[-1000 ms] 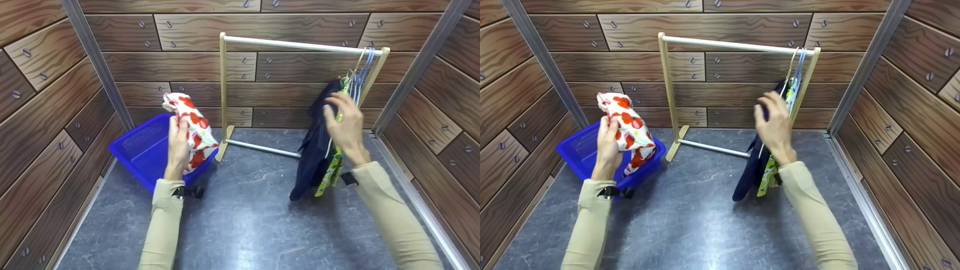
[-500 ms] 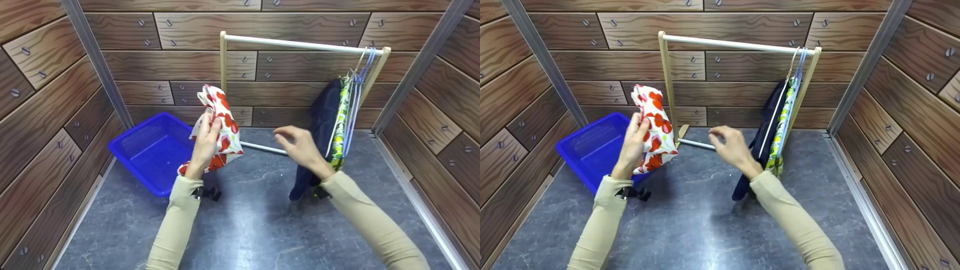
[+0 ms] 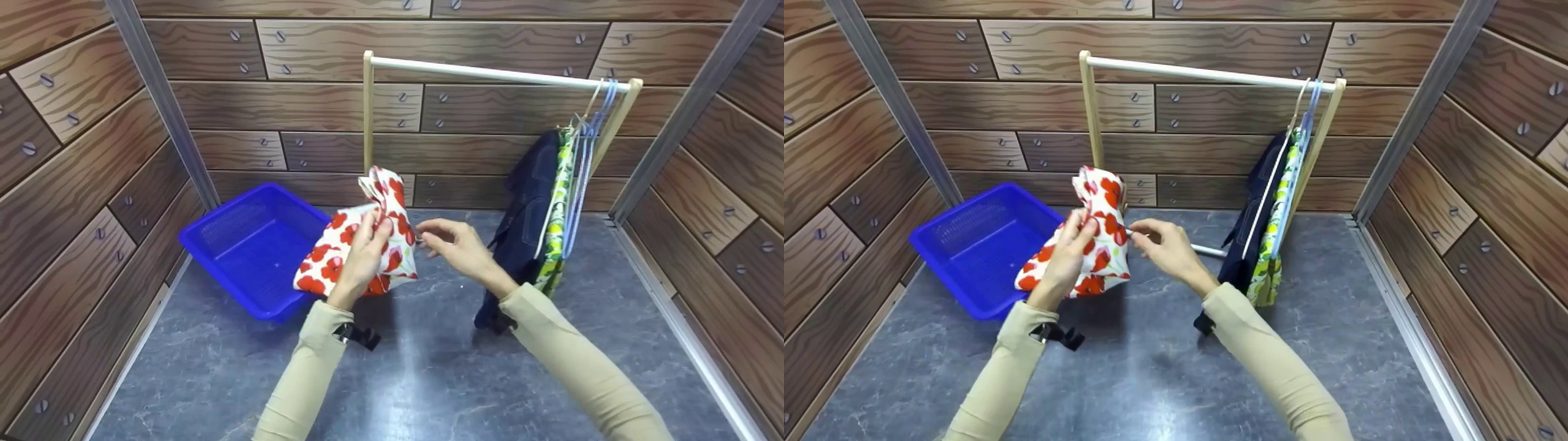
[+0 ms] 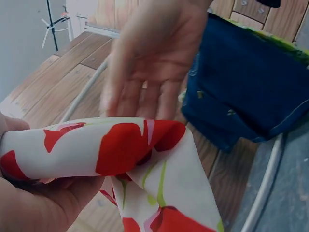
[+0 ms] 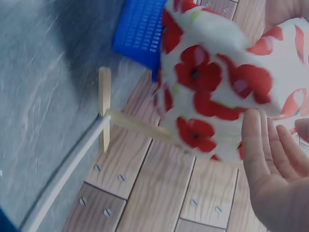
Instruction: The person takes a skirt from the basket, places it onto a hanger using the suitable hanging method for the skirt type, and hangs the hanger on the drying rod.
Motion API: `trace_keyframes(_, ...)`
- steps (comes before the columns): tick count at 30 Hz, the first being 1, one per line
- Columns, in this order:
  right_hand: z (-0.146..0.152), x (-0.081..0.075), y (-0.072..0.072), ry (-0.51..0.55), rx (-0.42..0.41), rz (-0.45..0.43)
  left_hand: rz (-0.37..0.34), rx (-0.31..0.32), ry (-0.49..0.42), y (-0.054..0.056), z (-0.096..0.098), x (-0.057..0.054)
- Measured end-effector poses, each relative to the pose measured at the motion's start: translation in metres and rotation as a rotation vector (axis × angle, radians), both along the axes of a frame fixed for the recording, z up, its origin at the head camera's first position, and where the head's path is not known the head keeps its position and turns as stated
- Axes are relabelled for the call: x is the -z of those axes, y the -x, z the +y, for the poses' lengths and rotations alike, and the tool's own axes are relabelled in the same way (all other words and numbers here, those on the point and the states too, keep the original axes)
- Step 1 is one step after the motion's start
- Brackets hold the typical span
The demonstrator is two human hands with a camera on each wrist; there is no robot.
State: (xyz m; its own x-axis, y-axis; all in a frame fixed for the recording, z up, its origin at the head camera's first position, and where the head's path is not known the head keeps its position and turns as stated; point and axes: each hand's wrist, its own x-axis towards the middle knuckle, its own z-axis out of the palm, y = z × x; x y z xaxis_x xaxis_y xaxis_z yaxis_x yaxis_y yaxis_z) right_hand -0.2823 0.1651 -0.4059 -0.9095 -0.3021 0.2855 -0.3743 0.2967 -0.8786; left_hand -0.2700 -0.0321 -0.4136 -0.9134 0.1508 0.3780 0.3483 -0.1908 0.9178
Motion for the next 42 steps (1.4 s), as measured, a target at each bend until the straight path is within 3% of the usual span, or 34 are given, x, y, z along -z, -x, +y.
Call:
trace_keyframes(4, -0.008, 0.004, 0.001, 0.050, -0.010, -0.065, -0.007, 0.025, 0.011, 0.001, 0.010, 0.012)
trace_keyframes(8, -0.011, 0.008, 0.004, 0.096, 0.014, -0.192, 0.003, 0.036, 0.046, 0.003, 0.020, 0.022)
trace_keyframes(13, -0.012, 0.017, 0.007, 0.180, 0.042, -0.342, 0.003, 0.004, 0.172, 0.003, 0.031, 0.034)
trace_keyframes(21, -0.008, 0.032, 0.011, 0.212, 0.079, -0.481, 0.017, -0.031, 0.386, 0.001, 0.045, 0.058)
trace_keyframes(24, -0.004, 0.038, 0.013, 0.182, 0.111, -0.528, 0.015, -0.007, 0.427, 0.001, 0.050, 0.067)
trace_keyframes(29, 0.009, 0.047, 0.018, 0.105, 0.157, -0.586, 0.007, 0.105, 0.499, -0.002, 0.056, 0.079)
trace_keyframes(34, 0.022, 0.058, 0.027, 0.046, 0.185, -0.573, 0.054, 0.220, 0.617, -0.005, 0.060, 0.090)
trace_keyframes(37, 0.028, 0.066, 0.032, -0.010, 0.218, -0.479, 0.061, 0.256, 0.671, -0.006, 0.060, 0.096)
trace_keyframes(39, 0.032, 0.070, 0.034, -0.070, 0.251, -0.405, 0.039, 0.267, 0.689, -0.005, 0.058, 0.099)
trace_keyframes(42, 0.039, 0.072, 0.037, -0.228, 0.333, -0.293, -0.013, 0.227, 0.730, 0.003, 0.050, 0.102)
